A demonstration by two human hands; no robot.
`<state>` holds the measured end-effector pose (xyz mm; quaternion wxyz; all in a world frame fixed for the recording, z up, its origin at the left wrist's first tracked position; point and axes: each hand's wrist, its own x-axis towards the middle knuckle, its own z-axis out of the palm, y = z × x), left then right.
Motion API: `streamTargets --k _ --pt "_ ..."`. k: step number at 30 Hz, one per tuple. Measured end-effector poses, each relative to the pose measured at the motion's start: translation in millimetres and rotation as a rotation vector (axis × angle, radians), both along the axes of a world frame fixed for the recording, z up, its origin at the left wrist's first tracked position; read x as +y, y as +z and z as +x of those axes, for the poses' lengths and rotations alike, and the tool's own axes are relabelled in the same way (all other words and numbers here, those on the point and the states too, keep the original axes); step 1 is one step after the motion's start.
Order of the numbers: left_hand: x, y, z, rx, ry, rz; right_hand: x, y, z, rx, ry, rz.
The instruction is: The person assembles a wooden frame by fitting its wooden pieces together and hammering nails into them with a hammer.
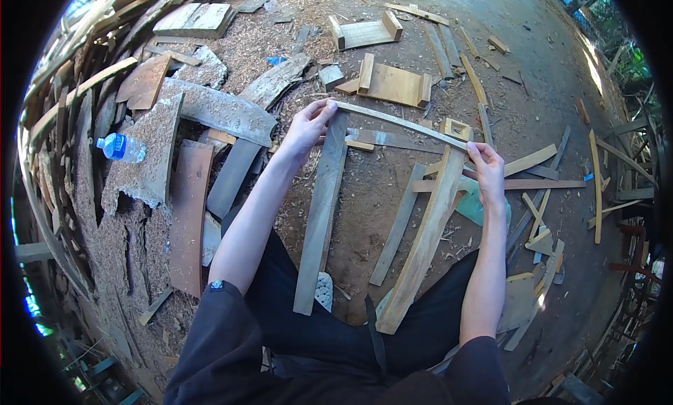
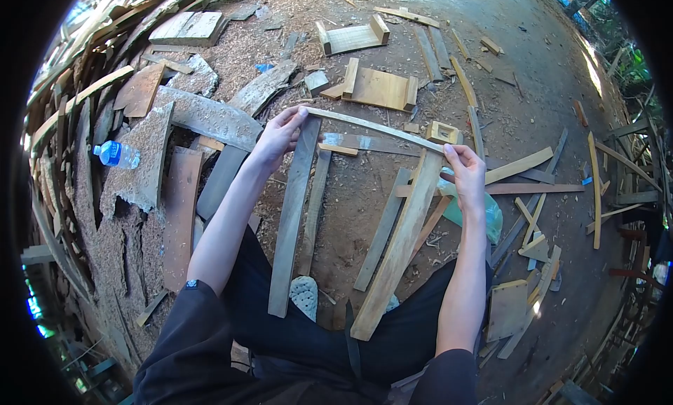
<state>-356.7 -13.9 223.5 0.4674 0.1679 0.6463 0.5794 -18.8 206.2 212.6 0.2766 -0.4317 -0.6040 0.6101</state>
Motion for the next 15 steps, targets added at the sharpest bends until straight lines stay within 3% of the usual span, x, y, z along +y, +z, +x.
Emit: streamTargets --k 5,15 --pt "6 -11 -5 -0.022 0.138 0.033 0 -2 -2 -0.011 0.001 0.048" --pt "4 -16 -9 -0.014 0.156 0.102 -1 -1 -3 0.008 -0.02 0.009"
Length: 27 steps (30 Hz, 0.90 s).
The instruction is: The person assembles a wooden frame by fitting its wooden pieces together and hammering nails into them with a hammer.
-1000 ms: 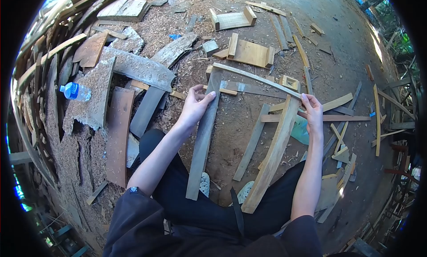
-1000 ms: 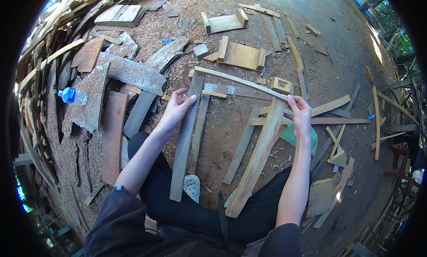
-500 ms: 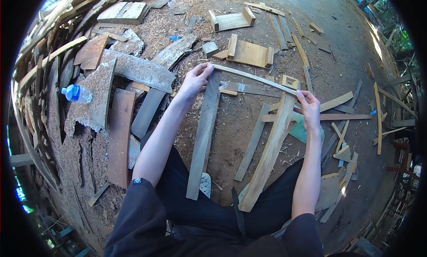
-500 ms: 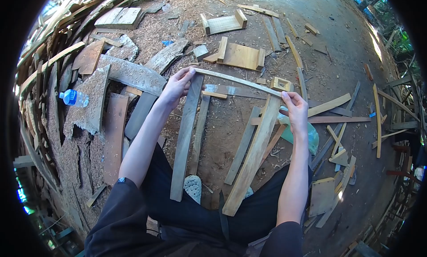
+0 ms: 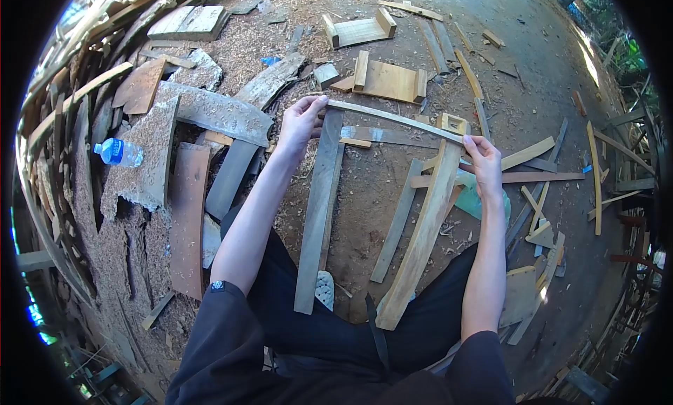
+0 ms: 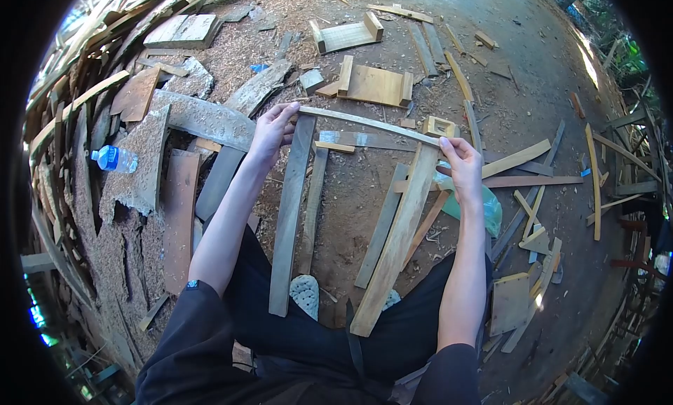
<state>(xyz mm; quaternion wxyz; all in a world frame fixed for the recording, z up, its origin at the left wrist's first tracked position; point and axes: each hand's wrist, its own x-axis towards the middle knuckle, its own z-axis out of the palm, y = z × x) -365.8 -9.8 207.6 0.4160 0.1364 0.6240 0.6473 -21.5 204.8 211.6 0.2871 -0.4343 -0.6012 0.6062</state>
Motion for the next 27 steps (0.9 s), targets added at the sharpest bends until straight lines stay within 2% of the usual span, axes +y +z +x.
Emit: streamTargets --k 11,15,18,20,22,24,27 --pt "-4 1 -1 -0.063 -0.058 0.046 -5 7 1 -0.002 -0.055 -0.093" --pt "-1 -2 2 -0.055 -0.076 0.062 -11 1 0 0.016 -0.199 -0.054" --pt "0 3 14 -0.004 -0.003 0.013 -19 -13 -7 0.013 -0.331 0.014" --pt "1 10 25 0.134 0.158 -0.07 -28 -18 -16 0.037 -0.426 0.067" --pt "3 6 26 0.163 0.174 -0.086 -36 -16 -25 -0.015 -0.506 0.151" --pt "9 -1 29 0.334 0.281 -0.099 -40 -18 -27 -0.093 -0.545 0.188" --pt "12 -2 35 0.446 0.328 -0.177 -49 -9 -33 -0.142 -0.582 0.256"
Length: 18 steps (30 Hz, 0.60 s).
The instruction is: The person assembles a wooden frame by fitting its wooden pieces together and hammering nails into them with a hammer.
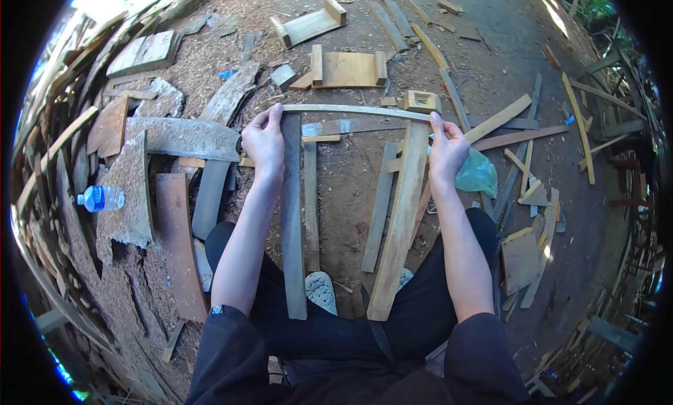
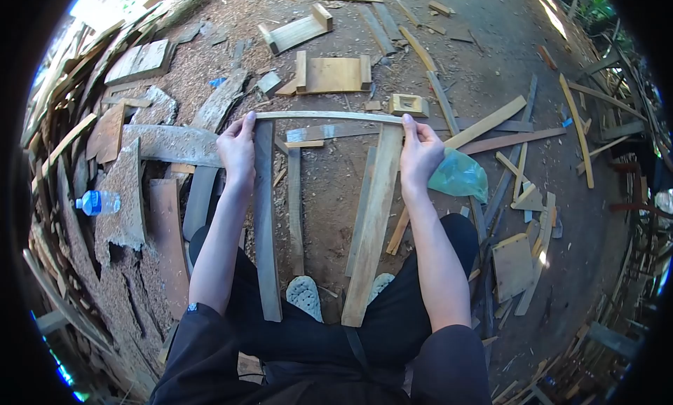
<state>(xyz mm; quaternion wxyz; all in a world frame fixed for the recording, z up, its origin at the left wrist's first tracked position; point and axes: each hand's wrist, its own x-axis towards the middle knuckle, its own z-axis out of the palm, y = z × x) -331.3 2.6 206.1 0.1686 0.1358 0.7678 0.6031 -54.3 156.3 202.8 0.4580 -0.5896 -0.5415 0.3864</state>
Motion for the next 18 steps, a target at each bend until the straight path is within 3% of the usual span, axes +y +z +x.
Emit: streamTargets --k 5,9,12,18 --pt "-2 -9 -3 0.101 0.065 -0.106 5 -2 6 -0.095 0.026 -0.041" --pt "0 -4 -3 0.136 0.056 -0.139 12 2 11 0.021 0.081 -0.151" --pt "1 -8 -8 0.132 0.047 -0.121 14 2 12 0.247 0.134 -0.226" --pt "0 -10 -16 0.098 0.011 -0.099 17 4 16 0.282 0.19 -0.295"
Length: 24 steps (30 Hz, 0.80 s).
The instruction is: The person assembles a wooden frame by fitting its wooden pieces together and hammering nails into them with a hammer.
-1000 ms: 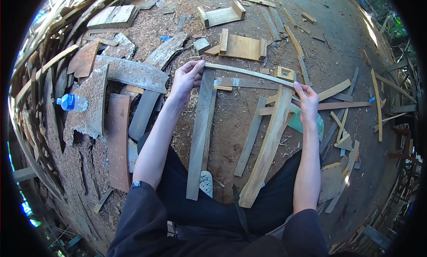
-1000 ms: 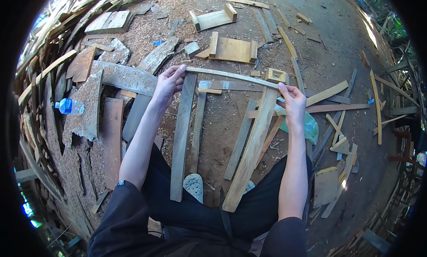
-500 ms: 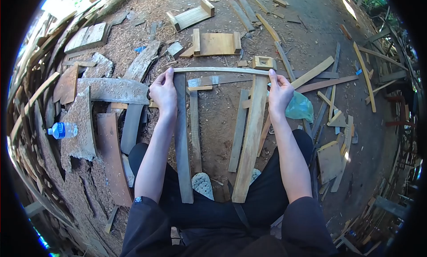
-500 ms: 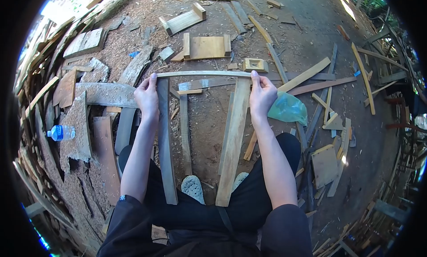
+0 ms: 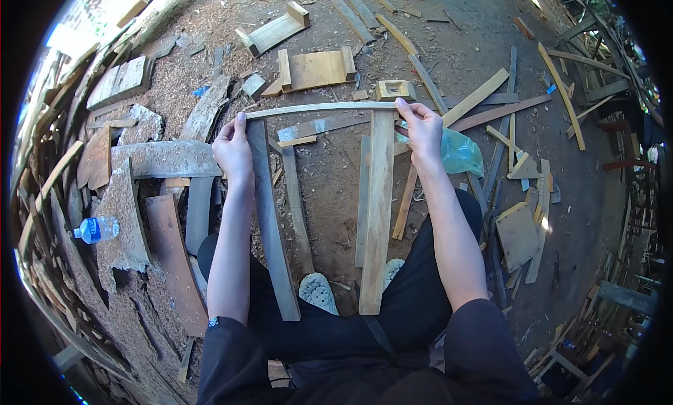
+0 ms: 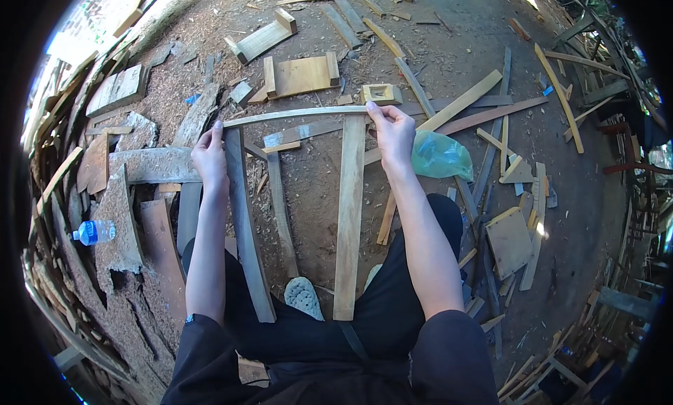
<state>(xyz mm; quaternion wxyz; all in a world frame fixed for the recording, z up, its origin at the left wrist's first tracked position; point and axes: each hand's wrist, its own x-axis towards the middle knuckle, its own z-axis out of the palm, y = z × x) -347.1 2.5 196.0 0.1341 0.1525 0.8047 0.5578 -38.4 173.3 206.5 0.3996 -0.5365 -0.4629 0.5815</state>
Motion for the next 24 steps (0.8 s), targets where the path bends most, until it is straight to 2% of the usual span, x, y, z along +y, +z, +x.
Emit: streamTargets --k 3,4,5,7,10,12,14,15,17,18,21,23,24 --pt "1 4 -3 0.011 -0.036 -0.017 3 -1 2 0.022 0.006 -0.05" --pt "2 13 -1 0.044 -0.036 -0.211 4 0 2 0.042 0.012 -0.075" --pt "3 17 8 0.046 -0.04 -0.211 4 0 2 0.044 0.008 -0.075" --pt "9 34 44 1.122 0.146 -0.632 3 1 0 0.032 0.005 -0.072" --pt "33 57 73 0.897 -0.458 -0.164 0 0 -5 0.061 -0.019 -0.057" --pt "60 62 98 0.79 -0.784 -0.079 -1 -2 -7 0.048 -0.02 -0.047" --pt "93 52 116 0.771 -0.949 0.014 2 -7 -8 0.039 -0.025 -0.023" --pt "105 48 117 0.772 -0.952 0.02 1 -6 -9 0.037 -0.03 -0.02" --pt "124 44 123 0.557 -1.184 -0.229 1 -5 -10 0.021 -0.038 -0.012" --pt "127 48 125 0.564 -1.194 -0.313 2 -8 -10 0.009 -0.036 0.037" --pt "129 38 122 0.601 -1.16 -0.216 -11 -11 -10 -0.023 -0.139 0.092" --pt "128 39 121 0.637 -1.179 -0.177 -41 -21 -8 -0.062 -0.191 0.014" --pt "128 43 122 0.592 -1.18 -0.2 -65 -7 -6 -0.161 -0.145 -0.089"
